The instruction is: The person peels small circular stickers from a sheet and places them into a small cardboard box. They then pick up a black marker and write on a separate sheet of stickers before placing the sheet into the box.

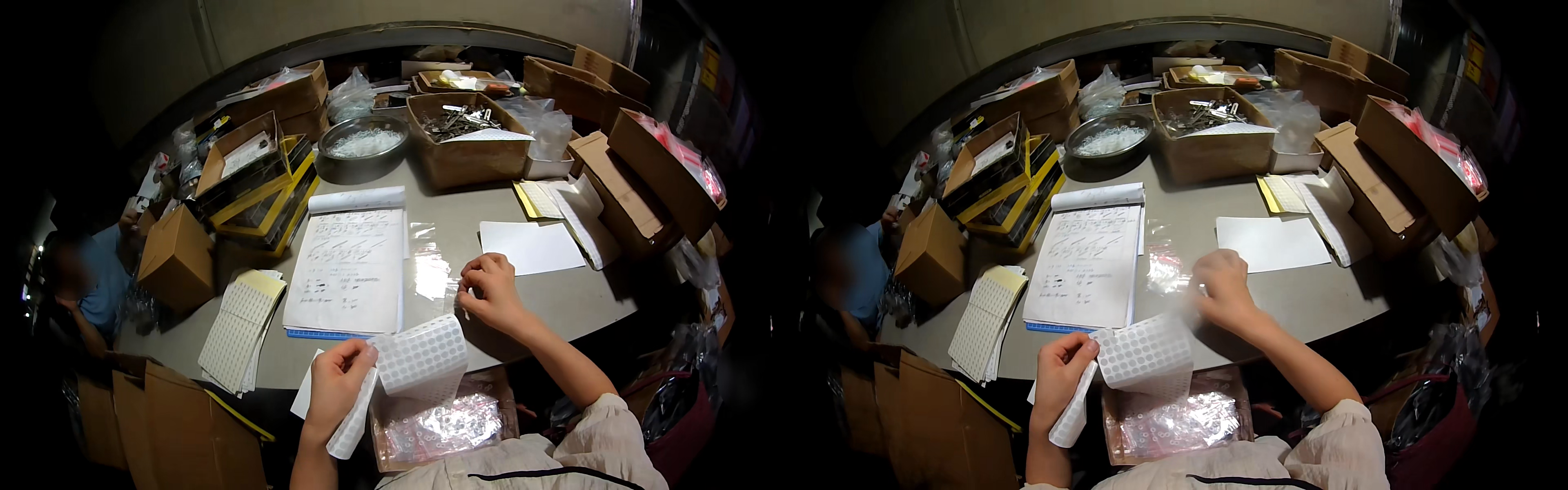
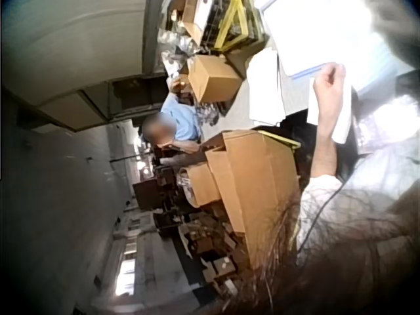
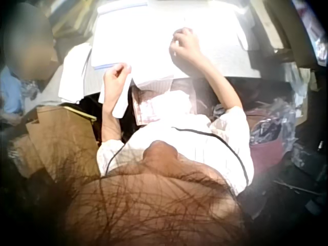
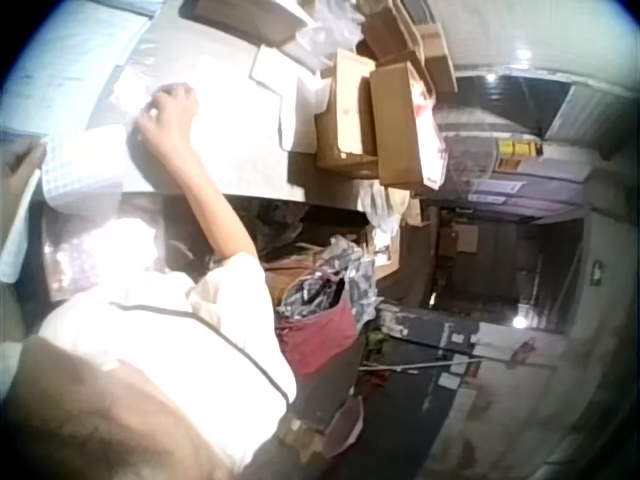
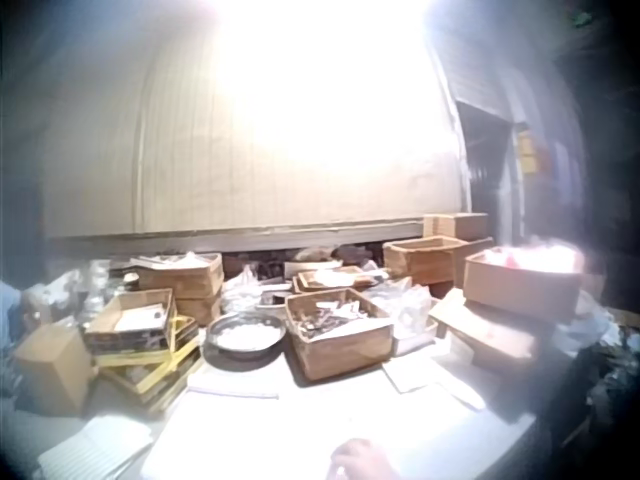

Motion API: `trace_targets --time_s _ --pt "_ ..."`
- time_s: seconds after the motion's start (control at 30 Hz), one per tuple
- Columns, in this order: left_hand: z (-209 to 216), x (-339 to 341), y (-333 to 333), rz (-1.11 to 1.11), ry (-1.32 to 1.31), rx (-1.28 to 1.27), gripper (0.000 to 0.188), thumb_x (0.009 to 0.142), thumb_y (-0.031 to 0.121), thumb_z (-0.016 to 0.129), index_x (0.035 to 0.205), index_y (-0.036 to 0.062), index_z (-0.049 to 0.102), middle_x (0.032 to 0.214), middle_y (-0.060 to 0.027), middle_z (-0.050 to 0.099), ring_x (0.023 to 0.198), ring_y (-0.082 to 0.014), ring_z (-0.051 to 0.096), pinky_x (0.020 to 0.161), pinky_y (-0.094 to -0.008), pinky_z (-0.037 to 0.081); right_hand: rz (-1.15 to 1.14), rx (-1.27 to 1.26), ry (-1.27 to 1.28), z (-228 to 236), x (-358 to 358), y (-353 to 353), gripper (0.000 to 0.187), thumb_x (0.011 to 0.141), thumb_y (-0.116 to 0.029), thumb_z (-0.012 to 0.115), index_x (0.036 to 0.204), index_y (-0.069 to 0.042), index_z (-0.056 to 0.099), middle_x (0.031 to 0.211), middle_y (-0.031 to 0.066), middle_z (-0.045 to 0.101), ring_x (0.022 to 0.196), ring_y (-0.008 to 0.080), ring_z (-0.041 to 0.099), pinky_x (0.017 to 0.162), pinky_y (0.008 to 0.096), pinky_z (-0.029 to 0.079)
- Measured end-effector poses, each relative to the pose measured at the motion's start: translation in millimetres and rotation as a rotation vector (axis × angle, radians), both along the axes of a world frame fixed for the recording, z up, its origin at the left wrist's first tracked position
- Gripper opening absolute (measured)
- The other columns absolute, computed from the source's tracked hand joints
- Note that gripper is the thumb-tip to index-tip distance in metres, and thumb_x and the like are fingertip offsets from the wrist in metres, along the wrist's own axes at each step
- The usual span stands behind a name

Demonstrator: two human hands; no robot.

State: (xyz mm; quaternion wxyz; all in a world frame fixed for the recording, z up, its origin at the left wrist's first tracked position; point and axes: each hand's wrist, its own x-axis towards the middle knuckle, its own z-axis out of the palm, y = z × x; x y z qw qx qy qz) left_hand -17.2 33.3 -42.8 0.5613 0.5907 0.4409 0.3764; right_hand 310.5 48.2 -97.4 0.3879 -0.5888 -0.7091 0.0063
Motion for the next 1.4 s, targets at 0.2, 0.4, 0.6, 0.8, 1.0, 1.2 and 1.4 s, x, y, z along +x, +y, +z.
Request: trace_targets --time_s 0.2,0.4,0.6,0.8,1.0,1.2,1.4 --pt "4.7 -1.0 -4.8 -0.01 -0.046 -0.061 0.016 0.101 0.01 0.071 0.098 -0.0054 0.072 0.079 0.0036 0.065 0.071 -0.0017 0.054 0.063 -0.0208 0.042 -0.056 -0.042 -0.009 -0.4 2.8 -3.9 0.017 0.079 -0.024 0.071 0.088 -0.009 0.073 0.114 0.0081 0.067 0.117 0.0362 0.051 0.102 0.0487 0.037" --pt "6.7 0.1 -5.1 -0.019 -0.071 -0.069 0.015 0.1 0.01 0.071 0.095 -0.0044 0.071 0.078 0.0039 0.064 0.071 -0.0018 0.054 0.063 -0.0209 0.042 -0.101 -0.018 0.019 -3.4 11.1 -0.8 0.017 0.079 -0.023 0.071 0.089 -0.008 0.071 0.112 0.0072 0.067 0.115 0.0352 0.051 0.101 0.0491 0.037" --pt "4.8 0.8 -7.8 -0.019 -0.09 -0.087 0.015 0.1 0.009 0.071 0.095 -0.0045 0.071 0.079 0.0031 0.065 0.071 -0.0021 0.055 0.063 -0.0212 0.043 -0.155 0.001 -0.146 -8.3 13.9 7.2 0.019 0.078 -0.02 0.072 0.089 -0.005 0.071 0.108 0.0133 0.065 0.112 0.0373 0.051 0.1 0.0506 0.038" --pt "7.4 2.5 -10.0 -0.018 -0.117 -0.091 0.013 0.1 0.008 0.071 0.097 -0.0047 0.073 0.081 0.0018 0.068 0.073 -0.0029 0.058 0.065 -0.0212 0.045 -0.257 -0.248 -0.348 24.2 27.7 18.9 0.02 0.077 -0.022 0.082 0.086 -0.009 0.07 0.105 0.0122 0.066 0.114 0.0369 0.053 0.101 0.0478 0.04" --pt "-1.3 9.5 -7.9 -0.049 -0.035 -0.063 0.019 0.099 0.011 0.073 0.102 -0.0071 0.074 0.088 -0.0033 0.074 0.081 -0.0074 0.065 0.074 -0.0253 0.053 0.246 0.047 -0.012 39.3 -17.9 -2.6 0.023 0.078 -0.005 0.075 0.099 -0.008 0.068 0.105 0.0104 0.068 0.109 0.0341 0.058 0.098 0.0463 0.047" --pt "-7.4 26.8 -5.1 -0.04 -0.004 0.013 0.022 0.098 0.014 0.073 0.109 -0.0039 0.077 0.094 -0.0072 0.079 0.086 -0.0098 0.069 0.08 -0.0281 0.055 0.446 0.272 -0.039 90.7 -52.3 -38.8 0.029 0.074 -0.001 0.07 0.102 -0.007 0.067 0.112 0.0102 0.07 0.109 0.035 0.064 0.101 0.0466 0.048" --pt "-5.4 34.6 -5.9 -0.031 0.038 0.049 0.02 0.098 0.014 0.073 0.108 -0.0027 0.078 0.092 -0.0069 0.078 0.086 -0.0095 0.069 0.079 -0.0281 0.056 0.524 0.144 0.118 109.9 -51.3 -51.8 0.025 0.078 -0.003 0.074 0.103 -0.006 0.068 0.107 0.011 0.07 0.103 0.0343 0.063 0.095 0.0457 0.047"
